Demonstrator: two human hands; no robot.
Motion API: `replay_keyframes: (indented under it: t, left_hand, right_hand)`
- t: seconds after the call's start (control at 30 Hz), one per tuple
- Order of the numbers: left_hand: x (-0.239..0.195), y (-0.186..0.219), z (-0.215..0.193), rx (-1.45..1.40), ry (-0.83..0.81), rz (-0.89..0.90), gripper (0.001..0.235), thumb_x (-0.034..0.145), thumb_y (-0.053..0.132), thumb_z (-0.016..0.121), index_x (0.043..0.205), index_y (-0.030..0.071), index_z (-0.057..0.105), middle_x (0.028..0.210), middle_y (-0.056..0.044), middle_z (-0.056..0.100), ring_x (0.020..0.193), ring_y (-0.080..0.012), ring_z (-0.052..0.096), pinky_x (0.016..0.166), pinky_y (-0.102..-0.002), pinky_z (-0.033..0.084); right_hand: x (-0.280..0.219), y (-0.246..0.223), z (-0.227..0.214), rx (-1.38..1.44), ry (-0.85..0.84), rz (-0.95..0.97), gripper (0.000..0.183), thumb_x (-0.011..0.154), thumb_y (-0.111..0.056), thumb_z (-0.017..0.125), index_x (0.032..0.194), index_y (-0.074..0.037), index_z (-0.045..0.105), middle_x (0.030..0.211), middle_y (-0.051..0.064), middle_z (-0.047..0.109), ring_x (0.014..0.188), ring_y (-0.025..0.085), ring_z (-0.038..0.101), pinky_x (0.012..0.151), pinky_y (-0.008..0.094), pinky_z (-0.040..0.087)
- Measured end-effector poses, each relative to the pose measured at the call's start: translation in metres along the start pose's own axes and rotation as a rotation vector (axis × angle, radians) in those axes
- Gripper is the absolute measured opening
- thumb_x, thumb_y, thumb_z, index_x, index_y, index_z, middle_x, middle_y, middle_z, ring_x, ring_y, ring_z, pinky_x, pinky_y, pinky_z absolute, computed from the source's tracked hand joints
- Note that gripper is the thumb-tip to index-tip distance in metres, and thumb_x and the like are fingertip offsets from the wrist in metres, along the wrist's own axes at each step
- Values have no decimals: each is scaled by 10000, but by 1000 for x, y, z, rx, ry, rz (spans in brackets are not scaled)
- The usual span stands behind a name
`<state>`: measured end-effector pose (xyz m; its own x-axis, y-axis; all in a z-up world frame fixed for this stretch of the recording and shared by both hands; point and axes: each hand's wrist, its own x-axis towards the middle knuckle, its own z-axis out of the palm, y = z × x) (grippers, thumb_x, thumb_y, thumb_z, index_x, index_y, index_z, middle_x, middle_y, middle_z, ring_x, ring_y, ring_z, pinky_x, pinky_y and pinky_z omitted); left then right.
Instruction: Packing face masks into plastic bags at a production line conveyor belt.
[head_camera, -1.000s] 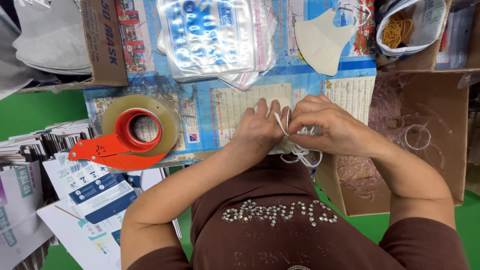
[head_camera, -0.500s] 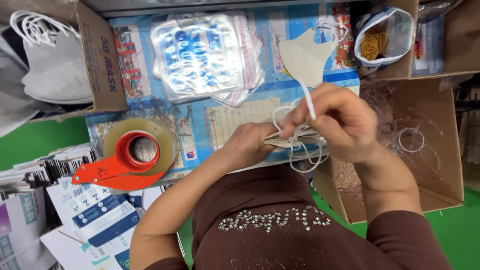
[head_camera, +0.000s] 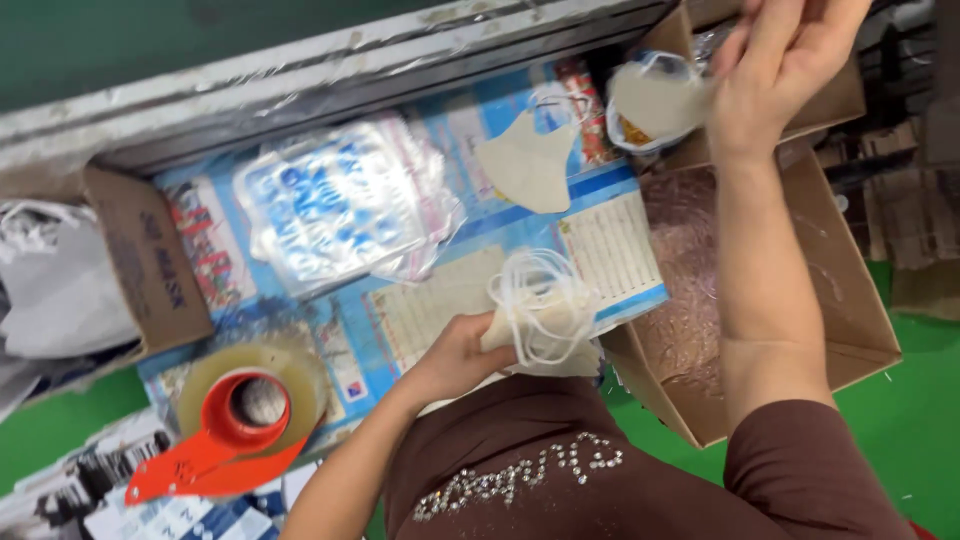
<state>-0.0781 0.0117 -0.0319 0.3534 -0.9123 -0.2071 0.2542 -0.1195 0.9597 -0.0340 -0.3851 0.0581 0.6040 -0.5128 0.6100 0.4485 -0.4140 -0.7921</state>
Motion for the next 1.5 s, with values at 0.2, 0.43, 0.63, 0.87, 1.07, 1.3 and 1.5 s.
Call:
replay_keyframes:
  t: [0.2, 0.43, 0.63, 0.87, 1.07, 1.3, 1.5]
  left_hand:
    - [12, 0, -5, -131, 132, -82, 349, 932, 147, 733, 1253, 17, 693, 1118, -45, 751, 998, -133, 683, 866, -331, 588]
    - [64, 77, -45, 118, 318, -406, 466, 844, 290, 764, 1242, 58, 695, 1095, -80, 792, 970, -159, 739, 917, -318, 563]
    - [173, 45, -92, 475, 269, 202, 425, 855, 247, 767, 1204, 3, 754, 1504, -249, 518, 1349, -364, 487, 1121, -461, 382]
    - [194, 32, -67, 1091, 507, 289, 300, 730, 148, 773, 964, -35, 730, 1352, -309, 544, 1284, -483, 447, 980, -569, 387]
    - [185, 29, -61, 1053, 492, 231, 261, 799, 103, 751, 1035, 3, 702, 1108, -161, 604, 1074, -401, 558, 937, -512, 436]
    - [79, 67, -38, 555, 280, 402, 387, 881, 49, 696, 1260, 28, 623, 1182, -154, 544, 1100, -346, 605, 949, -388, 515]
    - [32, 19, -30, 524, 384, 329, 614, 785, 198, 846, 1318, 35, 588, 1325, -146, 614, 1219, -324, 601, 1054, -390, 472]
  right_hand:
    - [30, 38, -65, -724, -21, -400, 80, 1218, -37, 487, 1240, 19, 539, 1036, 157, 620, 832, 332, 626, 753, 399, 512]
    - [27, 161, -182, -1249, -122, 88, 128, 1067, -57, 603, 1180, -11, 643, 1157, 206, 689, 993, 389, 686, 877, 476, 537]
    - [-2, 31, -100, -1140, -238, -283, 127, 1003, -3, 640, 1120, 24, 681, 1092, 182, 685, 1079, 346, 658, 900, 473, 528]
    - [-139, -16, -31, -529, -235, 248, 141, 952, -64, 747, 1079, -5, 732, 1009, 91, 736, 879, 154, 685, 792, 277, 554]
    - [-160, 3, 25, -457, -326, 571, 577, 844, -153, 848, 1338, 11, 599, 1146, 100, 723, 962, 154, 650, 801, 283, 518]
    - [-165, -37, 36, -103, -352, 578, 803, 762, -165, 891, 1425, 29, 480, 1277, 151, 640, 1148, 217, 620, 964, 346, 517]
    - [-176, -65, 47, -383, -715, 366, 612, 768, -128, 848, 1325, 7, 635, 1197, 152, 685, 1152, 304, 632, 1006, 407, 507]
